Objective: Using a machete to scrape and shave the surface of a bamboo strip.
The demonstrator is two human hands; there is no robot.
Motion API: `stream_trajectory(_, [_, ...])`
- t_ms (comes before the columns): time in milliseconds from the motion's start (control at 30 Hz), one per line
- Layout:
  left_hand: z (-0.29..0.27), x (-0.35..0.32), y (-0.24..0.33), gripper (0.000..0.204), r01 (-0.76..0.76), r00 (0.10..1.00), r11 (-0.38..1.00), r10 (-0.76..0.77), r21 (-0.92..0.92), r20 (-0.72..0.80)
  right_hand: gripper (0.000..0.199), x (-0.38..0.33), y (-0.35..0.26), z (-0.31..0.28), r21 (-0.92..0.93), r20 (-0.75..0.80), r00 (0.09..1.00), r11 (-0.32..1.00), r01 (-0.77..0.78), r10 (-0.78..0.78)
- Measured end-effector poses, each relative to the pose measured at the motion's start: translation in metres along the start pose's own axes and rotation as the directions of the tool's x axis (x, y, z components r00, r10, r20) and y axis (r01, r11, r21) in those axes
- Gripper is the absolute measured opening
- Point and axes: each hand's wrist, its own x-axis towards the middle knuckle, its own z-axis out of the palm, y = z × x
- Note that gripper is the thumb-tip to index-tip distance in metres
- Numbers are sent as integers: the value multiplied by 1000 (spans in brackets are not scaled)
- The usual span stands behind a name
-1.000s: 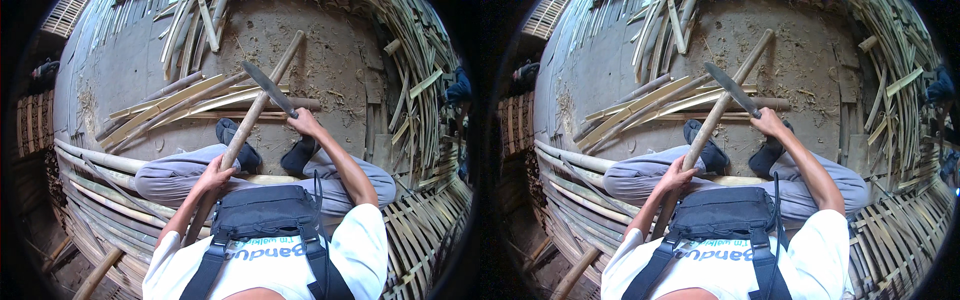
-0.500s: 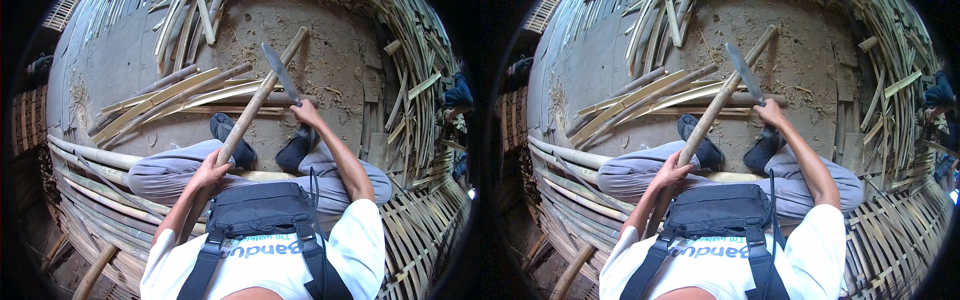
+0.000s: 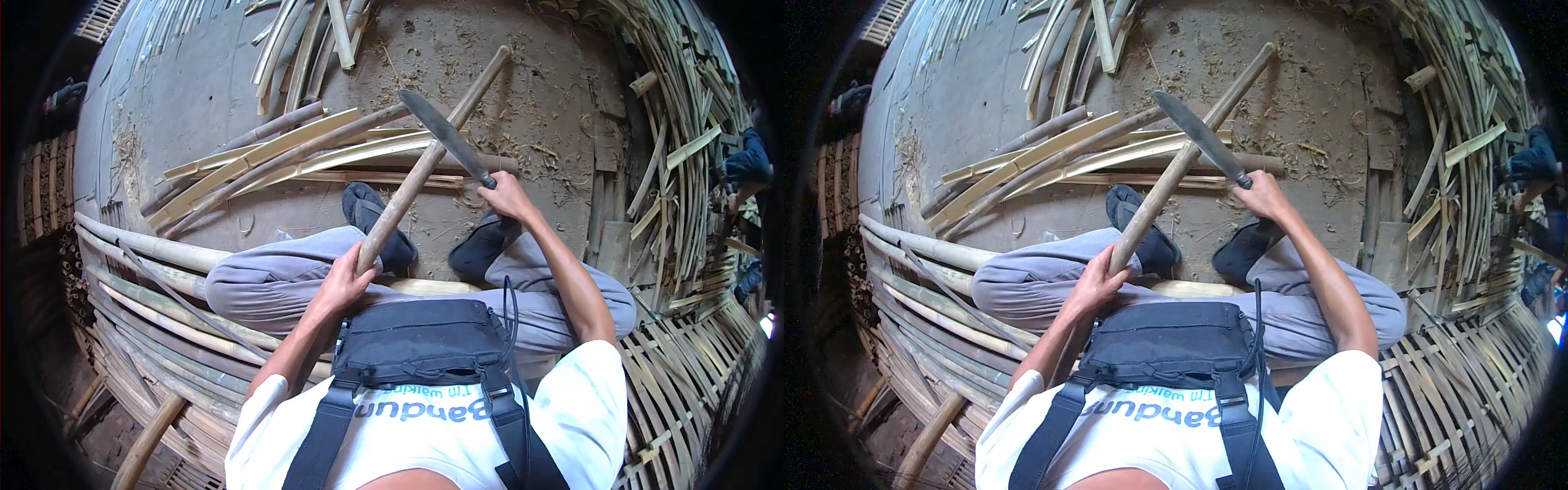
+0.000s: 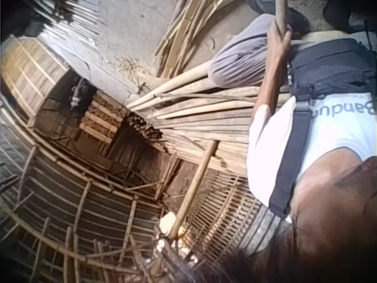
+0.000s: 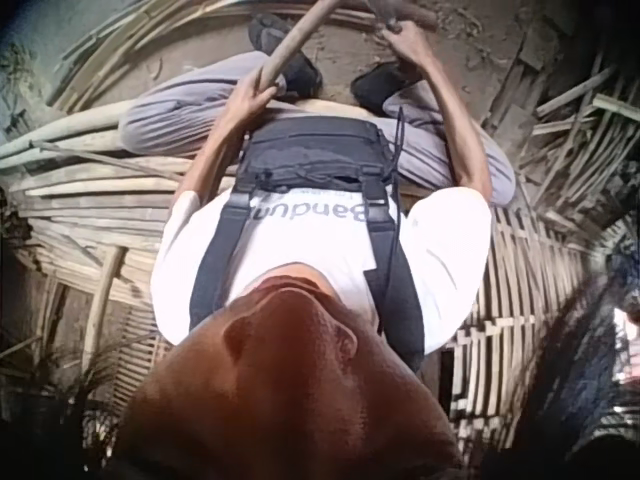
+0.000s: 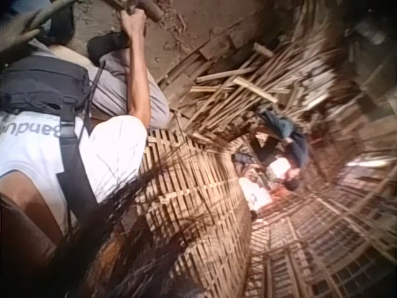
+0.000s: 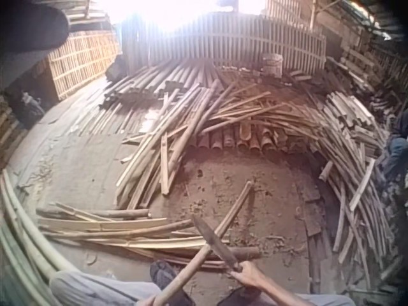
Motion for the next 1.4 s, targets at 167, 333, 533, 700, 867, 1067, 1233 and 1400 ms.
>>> stream_trajectory(167, [2,5,5,45,-4,1000,1000,4,30,2,29,1,18,9,-2,-33,999,999,37,-38])
stream_trajectory(333, [6,7,5,44,-68,996,990,74,126,-45,29,8,19,-3,151,-7,997,986,-74,76])
stream_trajectory(533, [5,8,8,44,-24,999,997,26,72,-30,26,-8,-10,11,-173,192,958,953,247,-213])
stream_trajectory(700, [14,11,3,47,-39,998,986,45,162,-36,31,21,15,6,158,-106,989,983,-88,105])
stream_trajectory(867, [19,-4,4,56,-35,992,944,72,327,-104,31,9,11,-16,-20,-106,994,999,35,-36])
stream_trajectory(1067, [20,-3,2,58,-85,982,936,138,342,-132,27,-3,-1,-5,-102,108,988,987,124,-113])
stream_trajectory(1233, [22,-1,6,56,-32,992,942,70,333,-101,28,24,9,-9,213,-43,988,968,-135,147])
stream_trajectory(1400, [23,-6,0,58,-51,989,931,97,362,-109,33,22,12,-26,-50,-8,1000,999,-20,20])
